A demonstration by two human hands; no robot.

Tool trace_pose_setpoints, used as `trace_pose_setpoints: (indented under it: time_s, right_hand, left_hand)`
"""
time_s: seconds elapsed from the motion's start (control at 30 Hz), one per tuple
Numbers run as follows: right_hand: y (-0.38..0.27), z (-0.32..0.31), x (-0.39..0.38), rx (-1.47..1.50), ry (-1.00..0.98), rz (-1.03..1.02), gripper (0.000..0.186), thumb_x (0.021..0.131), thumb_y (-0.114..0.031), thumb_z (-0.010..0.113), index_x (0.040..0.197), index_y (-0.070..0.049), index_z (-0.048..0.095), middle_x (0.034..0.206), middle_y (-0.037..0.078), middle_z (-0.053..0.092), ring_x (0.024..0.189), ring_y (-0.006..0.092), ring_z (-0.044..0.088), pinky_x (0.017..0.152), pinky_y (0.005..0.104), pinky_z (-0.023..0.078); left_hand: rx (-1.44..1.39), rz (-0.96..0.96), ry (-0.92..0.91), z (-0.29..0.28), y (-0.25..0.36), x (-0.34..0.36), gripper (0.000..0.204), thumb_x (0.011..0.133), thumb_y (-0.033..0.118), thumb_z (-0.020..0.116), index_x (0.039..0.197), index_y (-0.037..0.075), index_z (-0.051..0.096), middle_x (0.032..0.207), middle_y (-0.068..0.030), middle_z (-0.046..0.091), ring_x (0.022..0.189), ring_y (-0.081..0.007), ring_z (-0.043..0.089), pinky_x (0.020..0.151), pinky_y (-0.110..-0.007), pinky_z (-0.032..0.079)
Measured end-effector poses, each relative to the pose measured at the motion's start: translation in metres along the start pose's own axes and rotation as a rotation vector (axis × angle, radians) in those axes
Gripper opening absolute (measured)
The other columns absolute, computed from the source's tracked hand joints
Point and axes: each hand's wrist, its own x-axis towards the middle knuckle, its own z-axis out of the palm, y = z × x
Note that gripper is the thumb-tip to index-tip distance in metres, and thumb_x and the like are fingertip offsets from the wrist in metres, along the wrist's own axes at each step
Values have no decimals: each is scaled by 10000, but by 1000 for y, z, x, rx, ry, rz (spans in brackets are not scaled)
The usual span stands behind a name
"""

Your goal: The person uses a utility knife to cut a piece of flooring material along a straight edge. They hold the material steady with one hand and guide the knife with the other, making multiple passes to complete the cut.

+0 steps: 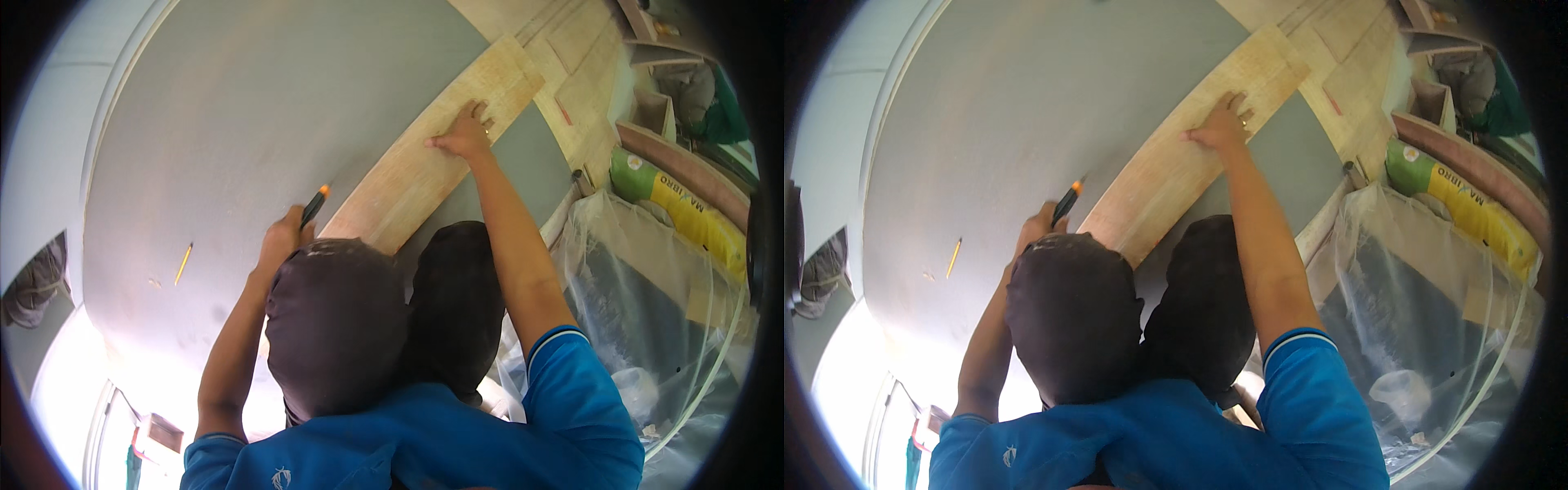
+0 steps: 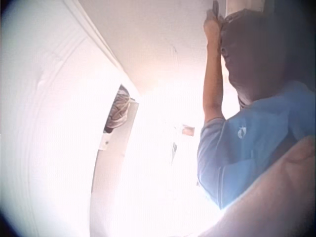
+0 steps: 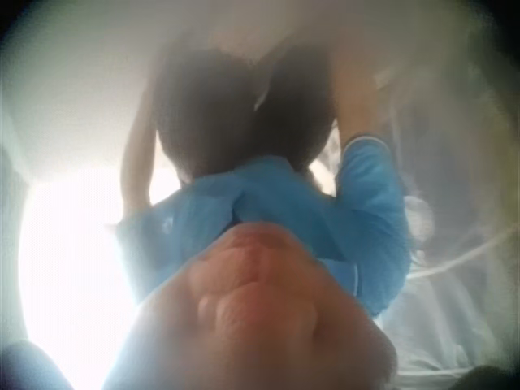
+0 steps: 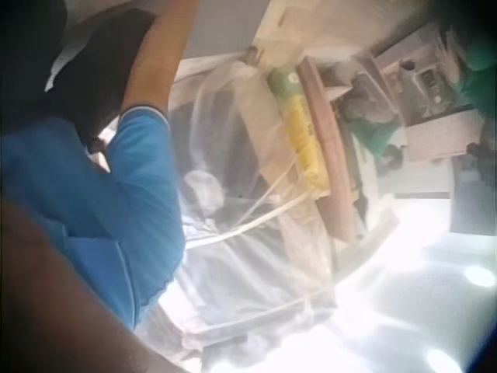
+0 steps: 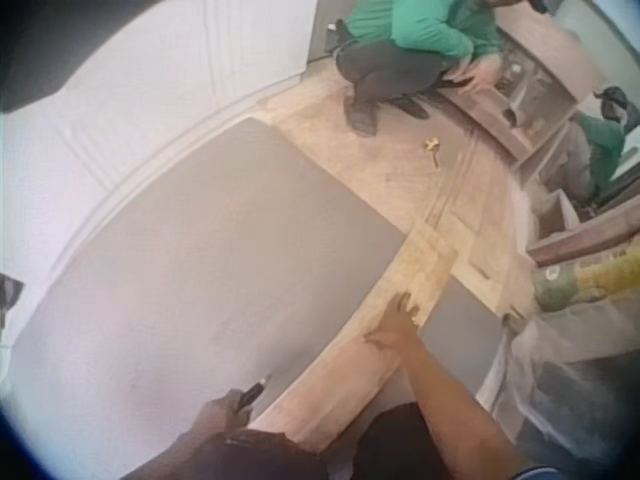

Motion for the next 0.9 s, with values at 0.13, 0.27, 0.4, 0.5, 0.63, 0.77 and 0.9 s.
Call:
trace_pose_setpoints:
  time_s: [0.13, 0.27, 0.4, 0.5, 0.63, 0.77, 0.9]
  right_hand:
    - [-16, -13, -28, 18, -90, 42, 1669, 513, -628, 1002, 1659, 73, 11, 1737, 334, -35, 1548, 640, 82, 1206, 576, 397]
    - [-23, -17, -24, -33, -110, 43, 1665, 533, -649, 988, 1656, 74, -5, 1736, 335, -42, 1543, 652, 68, 1193, 601, 403]
    - [-27, -25, -29, -28, -135, 36, 1646, 557, -651, 979, 1655, 76, -10, 1738, 332, -41, 1548, 647, 53, 1181, 624, 407]
    - [-25, -24, -32, -10, -122, 29, 1635, 556, -648, 981, 1660, 67, 9, 1741, 325, -30, 1553, 641, 55, 1149, 669, 415]
    - [-19, -14, -35, -8, -76, 23, 1609, 552, -651, 981, 1671, 48, 59, 1747, 309, -9, 1552, 640, 90, 1090, 734, 438]
    - [-17, -9, -33, -34, -50, 34, 1594, 551, -669, 973, 1669, 45, 89, 1745, 310, 8, 1544, 647, 120, 1075, 735, 450]
    - [-24, -17, -27, -55, -55, 17, 1604, 566, -675, 964, 1661, 57, 48, 1737, 328, 7, 1538, 656, 124, 1110, 694, 443]
  left_hand:
    - [18, 343, 17, 24, 86, 113, 523, 1031, 172, 574, 1532, 141, 426, 1079, -306, 691, 1001, -493, 684, 842, -579, 524]
    - [145, 449, 21, 39, 164, 196, 577, 1036, 136, 528, 1594, 168, 388, 1173, -297, 685, 1023, -475, 682, 866, -578, 537]
    - [169, 501, 56, 52, 198, 235, 557, 1027, 115, 508, 1576, 159, 427, 1135, -281, 701, 993, -460, 690, 842, -563, 546]
    - [192, 520, 40, 59, 209, 248, 564, 999, 81, 508, 1558, 143, 458, 1070, -254, 722, 961, -443, 700, 817, -557, 550]
    - [236, 521, 13, 63, 216, 247, 594, 954, 53, 538, 1543, 104, 480, 990, -226, 737, 925, -426, 711, 780, -547, 557]
    - [313, 522, -27, 60, 225, 246, 594, 947, 46, 550, 1535, 91, 485, 976, -229, 738, 903, -424, 714, 759, -546, 559]
    - [351, 494, -4, 59, 216, 242, 593, 951, 40, 548, 1536, 119, 491, 966, -234, 736, 879, -430, 706, 750, -561, 554]
